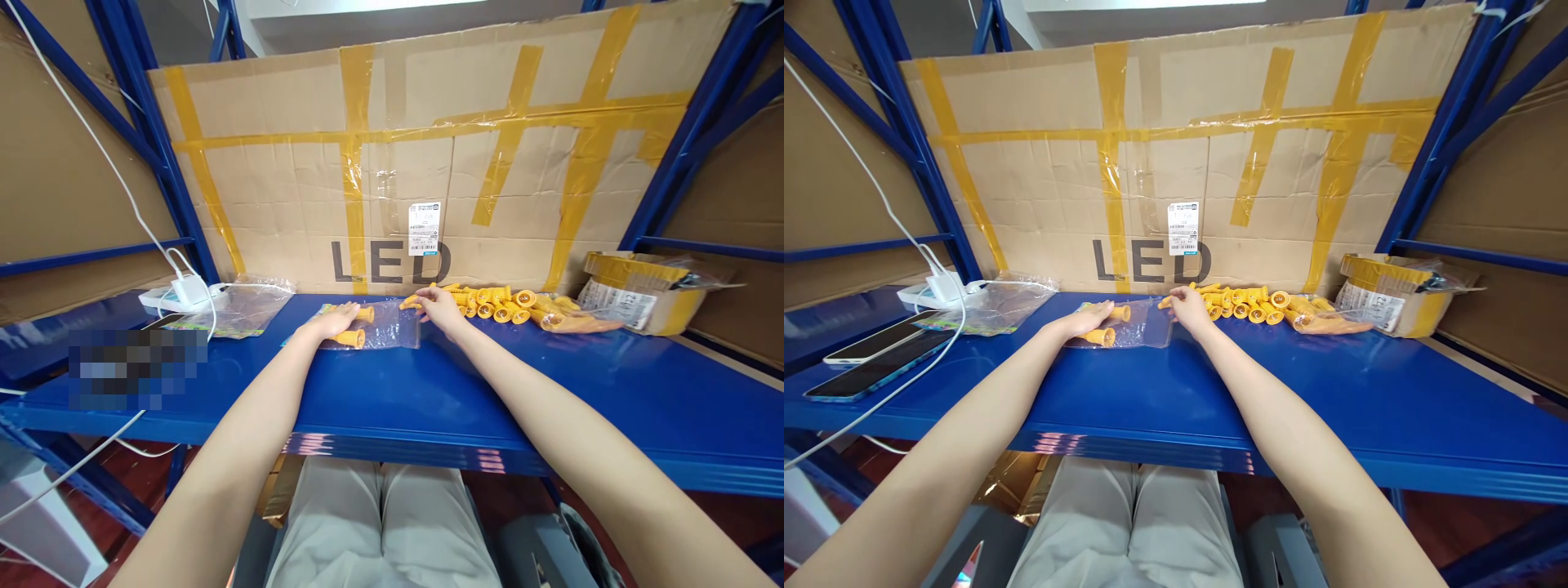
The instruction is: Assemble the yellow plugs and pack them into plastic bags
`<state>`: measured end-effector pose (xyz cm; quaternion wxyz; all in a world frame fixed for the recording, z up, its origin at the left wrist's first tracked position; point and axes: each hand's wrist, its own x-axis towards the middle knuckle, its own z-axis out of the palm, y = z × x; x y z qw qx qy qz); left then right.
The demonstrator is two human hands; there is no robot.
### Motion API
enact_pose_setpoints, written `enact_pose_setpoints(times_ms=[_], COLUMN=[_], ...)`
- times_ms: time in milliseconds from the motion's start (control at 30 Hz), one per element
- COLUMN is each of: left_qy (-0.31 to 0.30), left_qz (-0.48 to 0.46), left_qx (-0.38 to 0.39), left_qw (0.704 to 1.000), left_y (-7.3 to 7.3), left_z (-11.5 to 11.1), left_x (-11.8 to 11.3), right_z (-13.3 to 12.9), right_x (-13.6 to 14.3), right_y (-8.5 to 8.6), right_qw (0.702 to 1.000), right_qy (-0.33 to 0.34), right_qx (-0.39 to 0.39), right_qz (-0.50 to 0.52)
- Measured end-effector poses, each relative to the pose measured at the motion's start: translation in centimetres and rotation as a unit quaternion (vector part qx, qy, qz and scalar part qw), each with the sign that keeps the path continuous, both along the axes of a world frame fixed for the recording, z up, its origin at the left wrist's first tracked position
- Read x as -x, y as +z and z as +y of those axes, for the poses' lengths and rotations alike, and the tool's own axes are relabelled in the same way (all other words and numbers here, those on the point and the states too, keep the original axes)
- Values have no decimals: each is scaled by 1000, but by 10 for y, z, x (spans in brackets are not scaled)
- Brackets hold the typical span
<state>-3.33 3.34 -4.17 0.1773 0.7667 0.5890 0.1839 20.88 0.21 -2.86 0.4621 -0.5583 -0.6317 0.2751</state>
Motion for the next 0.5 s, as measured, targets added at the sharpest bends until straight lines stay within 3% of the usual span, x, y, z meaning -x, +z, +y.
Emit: enact_pose_setpoints(times_ms=[100,200,400,500], left_qy=[32,41,37,27], left_qz=[18,35,31,-22], left_qx=[-1,-4,-9,-16], left_qw=[999,999,999,999], left_y=[0,0,-2,-5], left_z=[5,7,10,14], left_x=[12,17,18,20], right_z=[4,2,-4,-3], right_x=[-16,-20,-7,-1], right_y=[0,-3,-3,-5], right_qw=[956,896,841,824], right_qy=[-74,-83,-81,-81], right_qx=[-106,-80,-69,-74], right_qz=[-264,-430,-530,-556])
